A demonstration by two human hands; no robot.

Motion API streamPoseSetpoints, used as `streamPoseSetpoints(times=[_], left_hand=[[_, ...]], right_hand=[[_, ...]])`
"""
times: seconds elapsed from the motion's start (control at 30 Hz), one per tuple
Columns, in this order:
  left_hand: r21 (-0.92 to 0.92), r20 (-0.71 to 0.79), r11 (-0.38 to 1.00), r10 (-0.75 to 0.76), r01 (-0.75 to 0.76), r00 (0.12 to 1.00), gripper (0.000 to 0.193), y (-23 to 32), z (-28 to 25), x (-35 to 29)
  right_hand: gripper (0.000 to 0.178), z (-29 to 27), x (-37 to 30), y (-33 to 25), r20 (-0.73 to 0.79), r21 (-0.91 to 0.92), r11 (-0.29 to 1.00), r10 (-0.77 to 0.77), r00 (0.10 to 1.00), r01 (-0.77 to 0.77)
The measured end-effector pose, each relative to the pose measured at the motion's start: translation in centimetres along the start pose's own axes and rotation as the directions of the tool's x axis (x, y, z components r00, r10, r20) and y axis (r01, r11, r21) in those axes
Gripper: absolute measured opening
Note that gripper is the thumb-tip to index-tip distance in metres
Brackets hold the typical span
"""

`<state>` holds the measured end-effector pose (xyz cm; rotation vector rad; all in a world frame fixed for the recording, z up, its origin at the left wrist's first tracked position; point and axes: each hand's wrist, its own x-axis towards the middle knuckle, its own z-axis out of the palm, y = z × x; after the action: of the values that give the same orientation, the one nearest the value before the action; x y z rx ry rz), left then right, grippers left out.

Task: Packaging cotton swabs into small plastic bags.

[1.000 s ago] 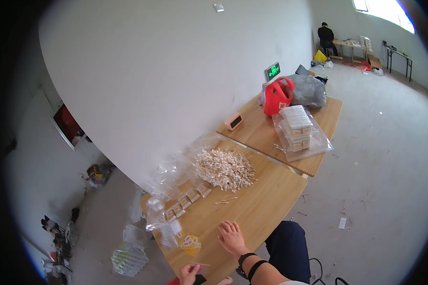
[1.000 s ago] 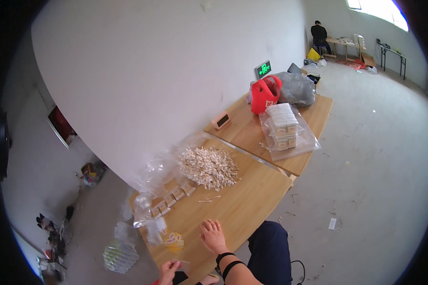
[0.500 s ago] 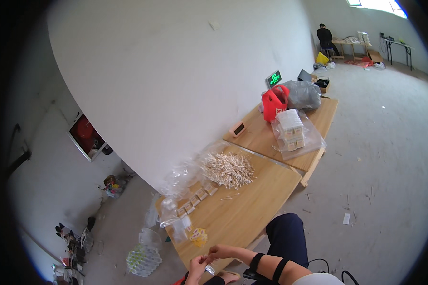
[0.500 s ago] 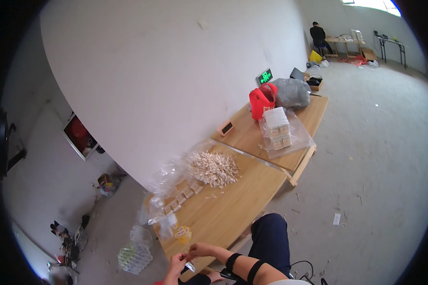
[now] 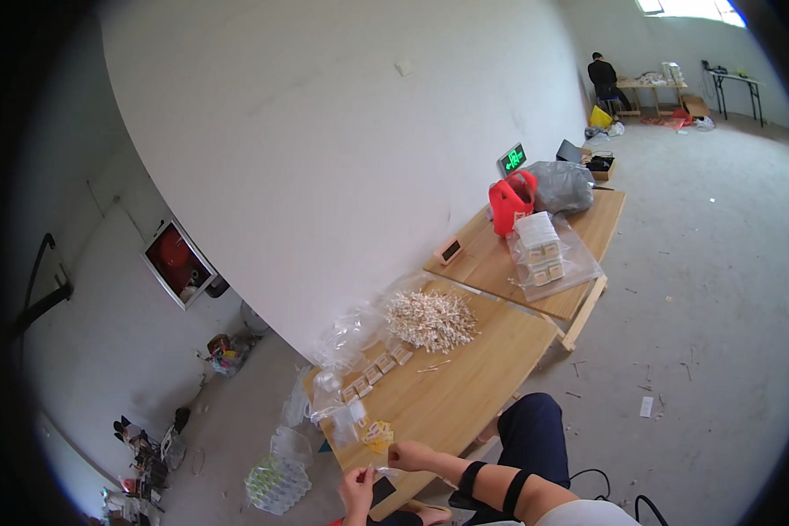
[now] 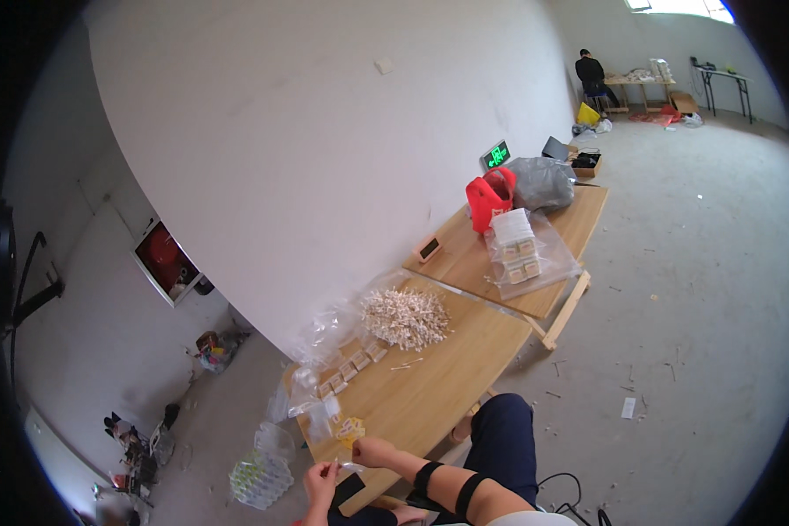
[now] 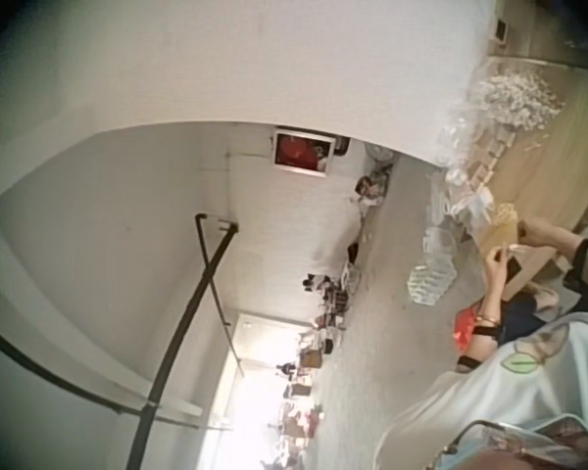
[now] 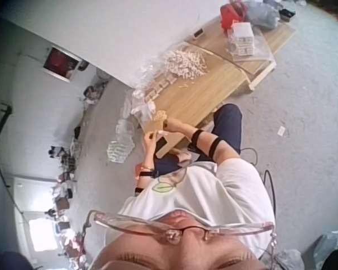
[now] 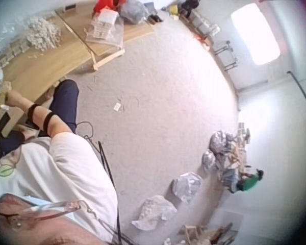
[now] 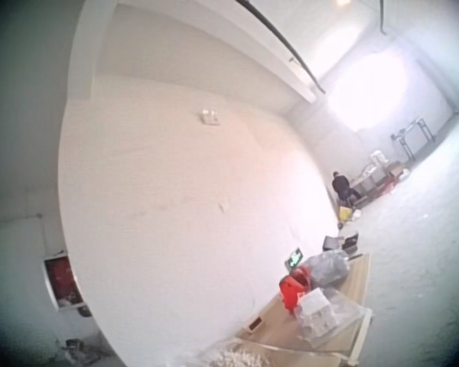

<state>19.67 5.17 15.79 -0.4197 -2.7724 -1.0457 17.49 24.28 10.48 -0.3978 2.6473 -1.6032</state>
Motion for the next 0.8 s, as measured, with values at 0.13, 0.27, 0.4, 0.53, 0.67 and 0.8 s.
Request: streamPoseSetpoints(times=[0.13, 0.27, 0.4, 0.53, 0.67, 0.8], left_hand=[[-0.188, 0.13, 0.98, -0.038, 0.062, 0.991, 0.032, -0.6, 0.3, -0.8], [-0.244, 0.156, 0.963, -0.075, 0.111, 0.985, 0.033, 0.1, 0.8, -1.0], [-0.186, 0.19, 0.98, -0.036, 0.072, 0.981, 0.033, 0.1, 0.5, -1.0], [-0.328, 0.228, 0.934, -0.067, 0.142, 0.971, 0.03, -2.0, 0.8, -0.8], [-0.397, 0.274, 0.899, -0.077, 0.186, 0.959, 0.027, -2.5, 0.9, -0.6], [-0.455, 0.313, 0.86, -0.09, 0.232, 0.946, 0.026, -1.2, 0.5, -1.0]], right_hand=[[0.02, -0.3, -1.3, -4.3, -0.009, -0.101, 0.994, -0.029, 1.0, 0.028], [0.02, 0.1, -1.5, -3.7, -0.066, -0.097, 0.995, -0.01, 0.998, 0.004], [0.021, 0.1, -1.9, -3.6, -0.023, -0.07, 0.997, -0.023, 0.999, 0.021], [0.031, 0.5, -1.3, -3.0, -0.009, 0.034, 0.998, -0.046, 0.999, 0.047], [0.035, 0.5, -1.3, -2.1, -0.004, 0.135, 0.988, -0.069, 0.998, 0.069], [0.034, 0.1, -1.0, -1.1, 0.104, 0.295, 0.954, -0.091, 0.99, 0.057]])
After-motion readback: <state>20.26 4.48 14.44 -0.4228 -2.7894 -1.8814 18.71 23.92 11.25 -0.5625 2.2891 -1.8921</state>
